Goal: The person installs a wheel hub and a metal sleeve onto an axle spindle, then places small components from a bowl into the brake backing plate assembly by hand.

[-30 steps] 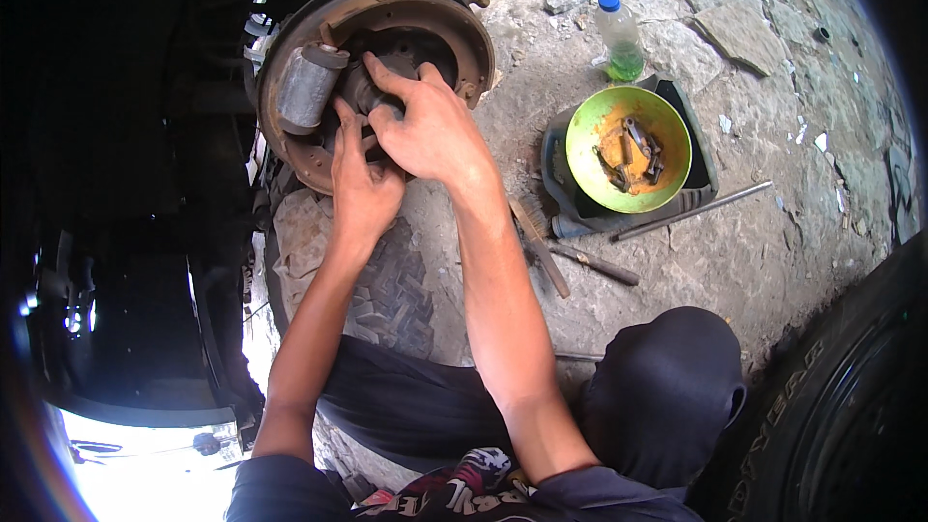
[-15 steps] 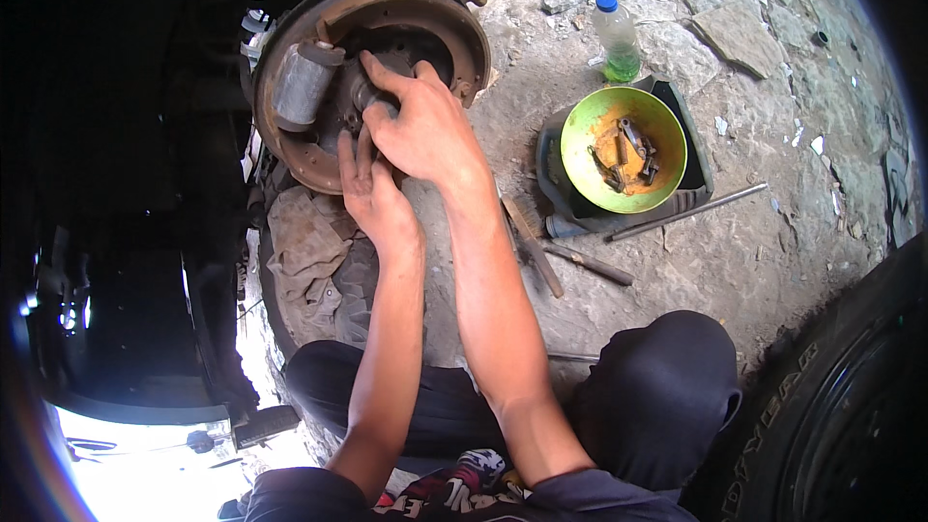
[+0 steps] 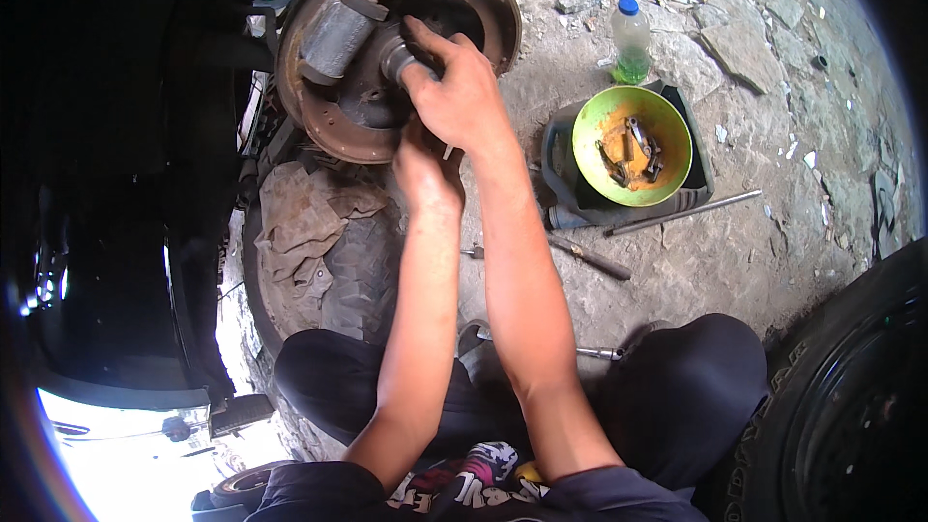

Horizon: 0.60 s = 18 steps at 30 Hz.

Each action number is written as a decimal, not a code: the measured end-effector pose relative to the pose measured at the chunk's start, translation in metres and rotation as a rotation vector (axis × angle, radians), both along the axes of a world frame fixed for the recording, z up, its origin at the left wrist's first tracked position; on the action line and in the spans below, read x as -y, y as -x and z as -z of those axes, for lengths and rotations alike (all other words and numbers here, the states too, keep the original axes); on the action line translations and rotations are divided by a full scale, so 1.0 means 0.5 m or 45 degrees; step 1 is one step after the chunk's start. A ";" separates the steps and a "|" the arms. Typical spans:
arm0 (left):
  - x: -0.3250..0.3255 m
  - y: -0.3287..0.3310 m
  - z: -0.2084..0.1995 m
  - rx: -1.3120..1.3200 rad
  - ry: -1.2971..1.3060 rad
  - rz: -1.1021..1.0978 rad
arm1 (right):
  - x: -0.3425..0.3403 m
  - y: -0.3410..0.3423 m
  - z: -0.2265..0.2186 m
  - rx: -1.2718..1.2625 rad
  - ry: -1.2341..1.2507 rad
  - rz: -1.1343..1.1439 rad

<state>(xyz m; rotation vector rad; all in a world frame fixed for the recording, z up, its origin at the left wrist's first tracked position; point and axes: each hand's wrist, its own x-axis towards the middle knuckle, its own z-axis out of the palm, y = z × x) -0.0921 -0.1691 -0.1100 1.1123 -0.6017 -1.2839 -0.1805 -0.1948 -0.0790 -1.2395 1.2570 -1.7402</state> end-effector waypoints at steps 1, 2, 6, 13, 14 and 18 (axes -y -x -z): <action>-0.007 0.008 0.002 0.025 0.039 -0.033 | 0.002 0.000 0.001 -0.007 0.021 0.010; -0.011 0.016 0.002 0.050 0.077 -0.066 | 0.007 0.000 0.004 -0.013 0.042 0.020; 0.026 0.018 0.038 0.733 0.641 -0.351 | 0.009 -0.002 0.003 0.079 0.002 -0.037; 0.054 0.004 0.057 1.404 0.780 -0.365 | 0.007 -0.005 0.004 0.013 0.015 0.038; 0.057 0.002 0.052 1.435 0.773 -0.351 | 0.008 -0.006 0.003 0.006 0.018 0.035; 0.066 -0.001 0.053 1.070 0.745 -0.286 | 0.013 -0.003 0.012 0.024 0.047 0.050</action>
